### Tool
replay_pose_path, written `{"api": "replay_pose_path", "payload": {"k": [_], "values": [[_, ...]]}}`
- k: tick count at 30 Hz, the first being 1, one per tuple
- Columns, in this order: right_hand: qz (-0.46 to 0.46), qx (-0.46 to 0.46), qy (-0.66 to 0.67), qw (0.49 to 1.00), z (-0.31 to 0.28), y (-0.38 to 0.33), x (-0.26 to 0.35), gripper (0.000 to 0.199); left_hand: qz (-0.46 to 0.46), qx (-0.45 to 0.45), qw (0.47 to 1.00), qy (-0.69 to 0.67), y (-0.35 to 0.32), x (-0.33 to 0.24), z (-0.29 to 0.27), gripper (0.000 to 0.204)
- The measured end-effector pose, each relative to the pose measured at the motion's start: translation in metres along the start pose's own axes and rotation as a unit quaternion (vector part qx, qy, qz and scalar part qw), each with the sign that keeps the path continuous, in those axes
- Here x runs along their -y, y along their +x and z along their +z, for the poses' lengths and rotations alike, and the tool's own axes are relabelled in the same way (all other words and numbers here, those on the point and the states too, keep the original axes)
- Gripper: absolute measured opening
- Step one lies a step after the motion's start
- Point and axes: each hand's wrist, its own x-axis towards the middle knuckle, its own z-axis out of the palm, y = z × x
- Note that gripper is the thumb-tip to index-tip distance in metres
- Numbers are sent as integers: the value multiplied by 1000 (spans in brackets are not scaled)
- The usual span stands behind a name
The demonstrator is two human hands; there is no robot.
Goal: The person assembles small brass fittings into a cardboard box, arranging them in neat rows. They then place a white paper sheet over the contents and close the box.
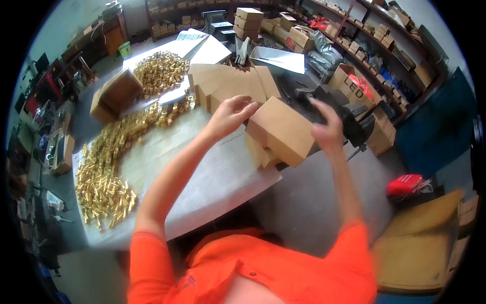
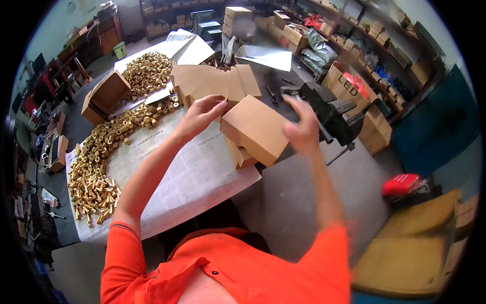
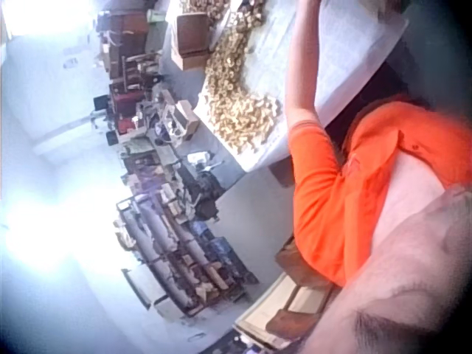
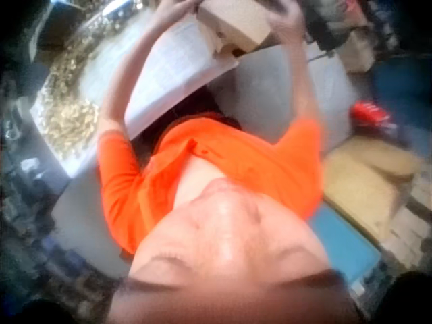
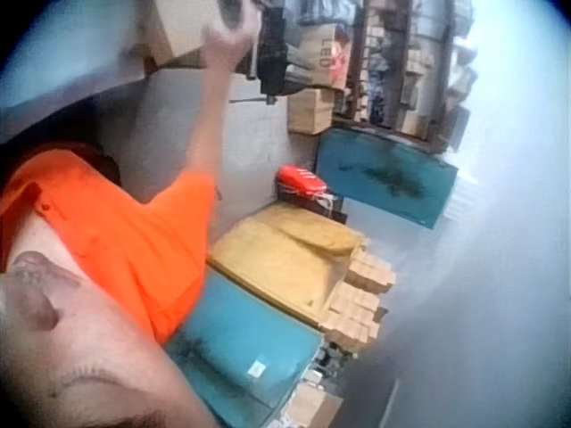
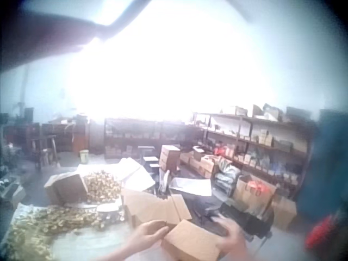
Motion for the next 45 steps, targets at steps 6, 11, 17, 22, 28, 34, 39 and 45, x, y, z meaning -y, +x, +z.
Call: {"api": "replay_pose_path", "payload": {"k": [6,11,17,22,28,34,39,45], "values": [[17,-128,-100,986,56,-85,65,57,-109,84,976,-171,56,3,47,58],[78,-189,63,977,60,-72,5,51,-116,9,976,-185,39,14,61,54],[122,-102,269,950,27,-54,-54,47,-57,-152,986,49,-2,9,86,62],[63,-18,301,951,14,-38,-68,45,-21,-141,988,66,-25,3,79,65],[189,138,204,951,-17,8,-47,38,-35,-60,998,0,-31,42,34,44],[45,308,-64,948,21,98,-43,40,25,-91,985,147,-33,38,-17,24],[107,488,-119,858,73,133,-52,45,206,-48,886,412,-16,25,-39,16],[-40,424,-128,896,86,128,-91,47,197,66,845,492,46,38,-13,41]]}}
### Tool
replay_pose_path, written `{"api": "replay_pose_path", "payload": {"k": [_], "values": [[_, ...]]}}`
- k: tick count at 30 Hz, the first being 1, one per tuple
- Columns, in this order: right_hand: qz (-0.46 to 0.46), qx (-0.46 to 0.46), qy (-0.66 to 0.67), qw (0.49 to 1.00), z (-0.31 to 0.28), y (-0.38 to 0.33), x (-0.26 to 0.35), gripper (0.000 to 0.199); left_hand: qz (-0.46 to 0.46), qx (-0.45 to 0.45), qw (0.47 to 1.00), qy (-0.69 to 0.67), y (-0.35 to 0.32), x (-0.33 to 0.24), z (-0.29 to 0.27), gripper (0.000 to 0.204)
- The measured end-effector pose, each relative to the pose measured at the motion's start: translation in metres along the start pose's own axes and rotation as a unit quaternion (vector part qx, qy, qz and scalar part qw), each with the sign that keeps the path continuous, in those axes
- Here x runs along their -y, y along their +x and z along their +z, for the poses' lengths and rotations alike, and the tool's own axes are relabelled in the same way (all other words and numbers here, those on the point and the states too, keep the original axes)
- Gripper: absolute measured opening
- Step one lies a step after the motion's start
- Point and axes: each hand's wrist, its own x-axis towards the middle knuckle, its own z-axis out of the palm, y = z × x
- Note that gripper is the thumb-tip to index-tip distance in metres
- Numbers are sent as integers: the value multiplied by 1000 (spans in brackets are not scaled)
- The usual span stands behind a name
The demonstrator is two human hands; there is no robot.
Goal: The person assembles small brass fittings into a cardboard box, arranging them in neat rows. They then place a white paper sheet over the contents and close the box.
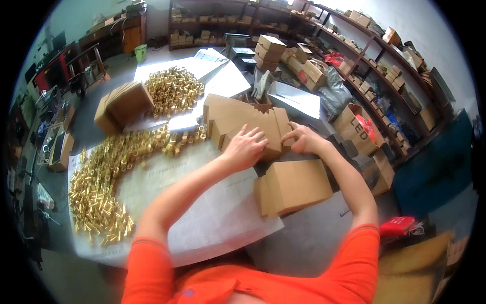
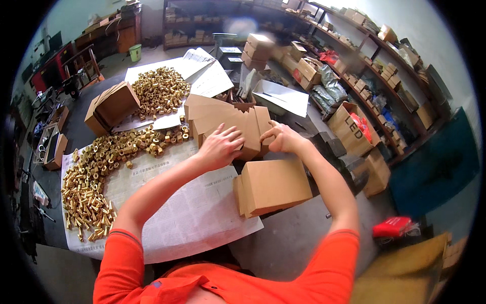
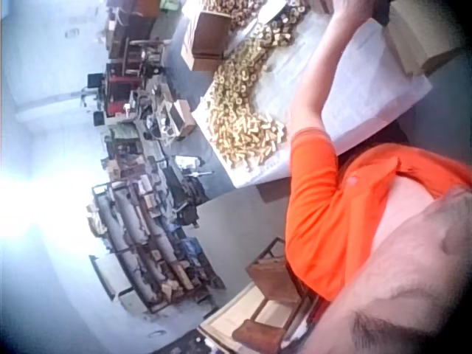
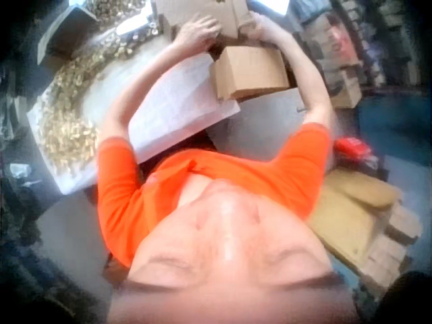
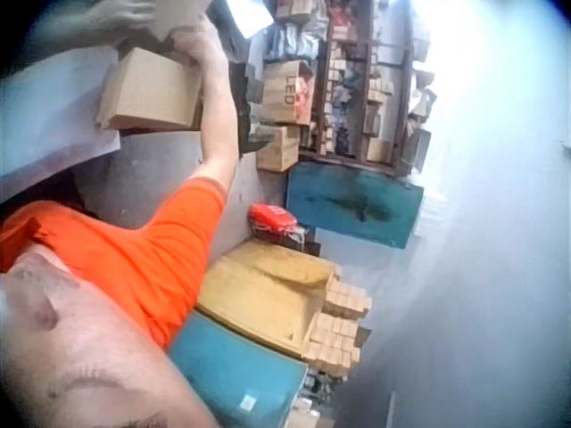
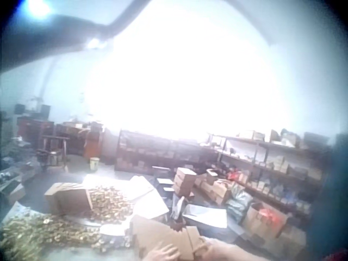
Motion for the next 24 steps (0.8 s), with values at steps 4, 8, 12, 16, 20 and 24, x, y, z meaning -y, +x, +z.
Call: {"api": "replay_pose_path", "payload": {"k": [4,8,12,16,20,24], "values": [[52,61,65,995,-8,4,12,46,-82,53,995,-37,49,-20,19,61],[-18,-37,-2,999,-2,-1,-17,36,-23,55,994,93,48,-24,50,64],[61,-43,54,996,-7,-11,-44,32,0,75,994,76,44,-19,51,61],[70,-52,19,996,-4,-18,-39,37,6,89,989,121,43,-20,51,60],[53,-17,-12,998,16,-19,-46,33,-1,79,992,96,44,-21,51,56],[90,-53,86,991,10,-19,-71,21,1,58,998,-2,30,-18,30,45]]}}
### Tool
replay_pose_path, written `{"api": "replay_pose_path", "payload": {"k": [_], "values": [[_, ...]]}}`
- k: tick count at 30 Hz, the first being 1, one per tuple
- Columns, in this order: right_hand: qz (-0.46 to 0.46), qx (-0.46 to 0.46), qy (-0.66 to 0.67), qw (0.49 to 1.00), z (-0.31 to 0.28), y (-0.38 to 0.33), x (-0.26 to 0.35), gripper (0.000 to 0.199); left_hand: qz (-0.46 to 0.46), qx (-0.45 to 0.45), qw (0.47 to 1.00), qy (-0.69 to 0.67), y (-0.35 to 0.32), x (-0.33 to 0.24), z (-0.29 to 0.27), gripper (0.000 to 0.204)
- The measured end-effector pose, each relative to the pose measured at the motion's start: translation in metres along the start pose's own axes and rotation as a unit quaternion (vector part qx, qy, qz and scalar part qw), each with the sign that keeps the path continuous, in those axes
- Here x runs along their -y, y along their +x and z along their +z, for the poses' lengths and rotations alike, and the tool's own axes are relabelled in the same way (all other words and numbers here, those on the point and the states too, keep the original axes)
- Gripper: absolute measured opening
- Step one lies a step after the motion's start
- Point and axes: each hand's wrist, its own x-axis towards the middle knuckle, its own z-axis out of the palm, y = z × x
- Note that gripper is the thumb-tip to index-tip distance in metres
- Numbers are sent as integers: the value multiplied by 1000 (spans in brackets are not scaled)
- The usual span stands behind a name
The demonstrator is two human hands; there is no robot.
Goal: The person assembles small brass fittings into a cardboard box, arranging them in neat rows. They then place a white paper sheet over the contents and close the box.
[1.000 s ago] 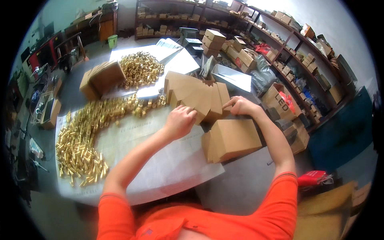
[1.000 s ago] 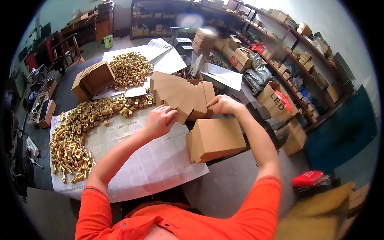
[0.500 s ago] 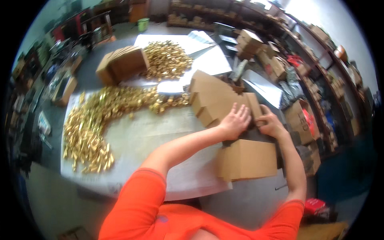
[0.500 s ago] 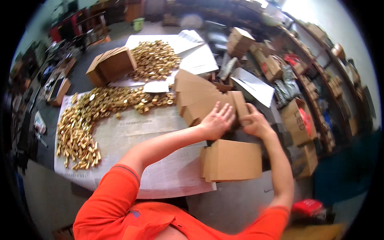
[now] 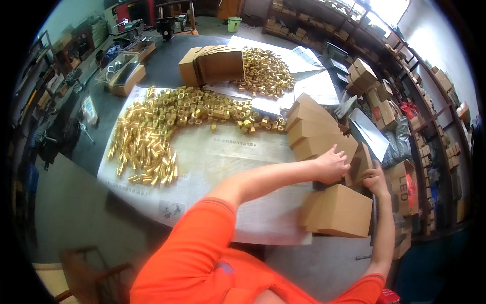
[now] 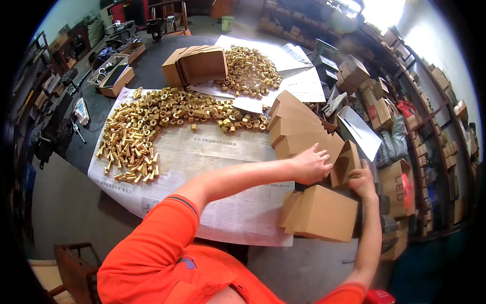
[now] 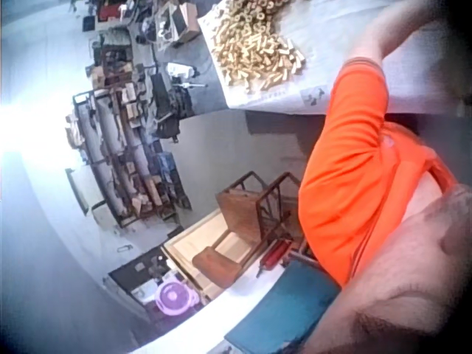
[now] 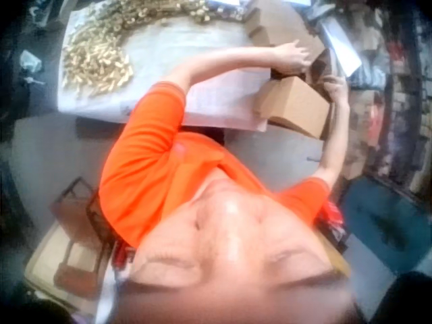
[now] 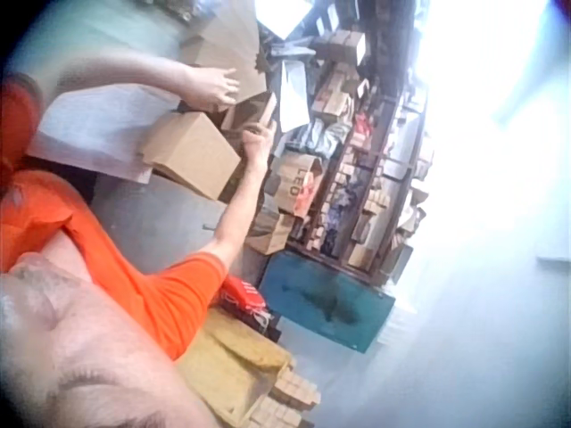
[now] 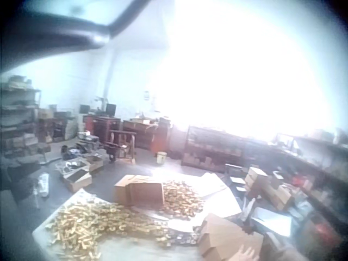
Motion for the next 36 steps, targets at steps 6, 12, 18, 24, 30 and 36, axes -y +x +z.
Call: {"api": "replay_pose_path", "payload": {"k": [6,12,18,24,30,36], "values": [[-45,-226,-114,966,-90,-28,7,31,-23,-93,995,-30,-123,51,-70,19],[-130,-310,198,921,-74,-83,180,36,-422,-114,894,-102,-278,105,-110,20],[-77,-65,431,897,108,-108,291,44,-451,-148,870,-135,-332,137,-93,23],[-13,213,579,787,213,-56,285,45,-442,-112,889,-36,-320,150,-77,32],[-107,36,433,895,214,-18,304,51,-488,-28,872,-11,-307,161,-63,30],[-329,47,192,923,180,-89,312,36,-460,15,887,-32,-315,154,-69,20]]}}
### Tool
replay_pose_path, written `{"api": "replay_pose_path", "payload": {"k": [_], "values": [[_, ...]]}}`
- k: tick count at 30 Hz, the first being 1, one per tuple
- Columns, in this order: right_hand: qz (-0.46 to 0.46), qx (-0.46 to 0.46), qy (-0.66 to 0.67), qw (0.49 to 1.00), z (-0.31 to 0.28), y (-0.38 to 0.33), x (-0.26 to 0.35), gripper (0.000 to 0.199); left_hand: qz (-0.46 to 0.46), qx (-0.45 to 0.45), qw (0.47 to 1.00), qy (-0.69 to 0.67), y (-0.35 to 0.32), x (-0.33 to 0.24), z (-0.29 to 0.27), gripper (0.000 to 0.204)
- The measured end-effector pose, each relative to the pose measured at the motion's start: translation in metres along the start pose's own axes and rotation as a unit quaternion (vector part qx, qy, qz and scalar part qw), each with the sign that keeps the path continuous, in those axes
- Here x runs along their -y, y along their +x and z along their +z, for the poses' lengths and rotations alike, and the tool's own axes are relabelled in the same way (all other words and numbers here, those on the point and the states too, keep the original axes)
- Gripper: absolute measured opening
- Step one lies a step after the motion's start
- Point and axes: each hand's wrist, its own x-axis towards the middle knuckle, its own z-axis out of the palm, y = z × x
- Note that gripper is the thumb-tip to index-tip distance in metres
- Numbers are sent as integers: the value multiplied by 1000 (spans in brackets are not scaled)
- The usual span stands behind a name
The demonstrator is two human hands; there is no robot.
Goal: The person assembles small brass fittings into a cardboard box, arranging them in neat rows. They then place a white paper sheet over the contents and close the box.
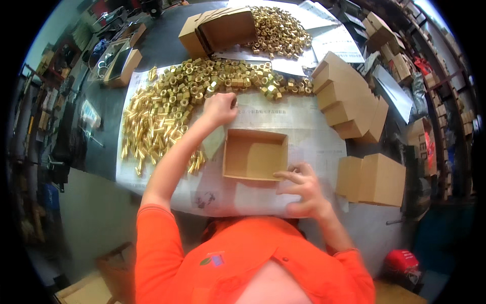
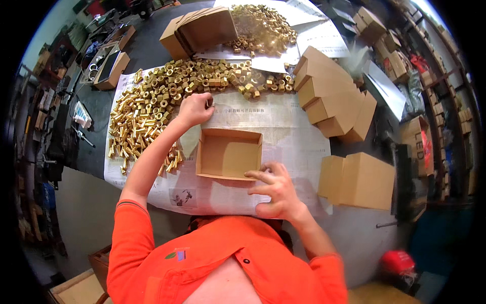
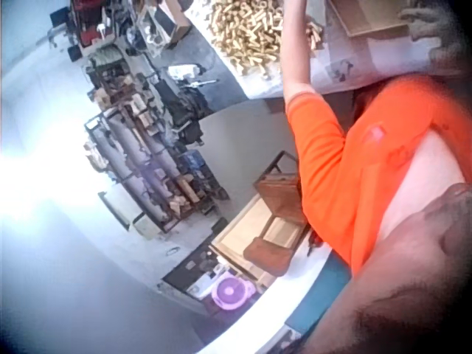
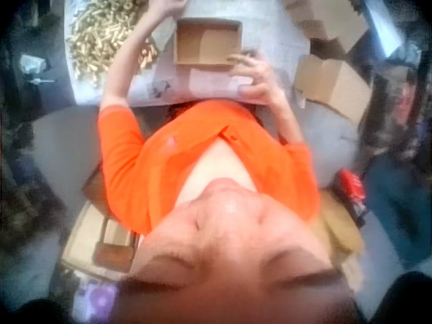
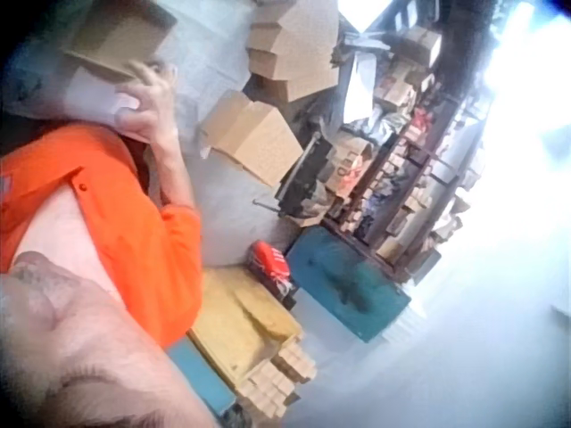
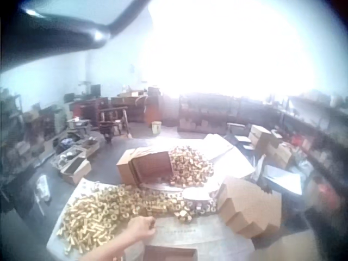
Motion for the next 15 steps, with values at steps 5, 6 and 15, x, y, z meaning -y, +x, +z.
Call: {"api": "replay_pose_path", "payload": {"k": [5,6,15], "values": [[27,-21,-82,996,22,-8,-8,30,36,-15,999,23,-8,-4,-15,16],[28,-16,-67,997,25,-8,-9,31,38,-21,999,26,-11,-7,-20,16],[40,-31,-42,998,35,-11,-12,32,176,54,982,-31,-82,-114,-2,11]]}}
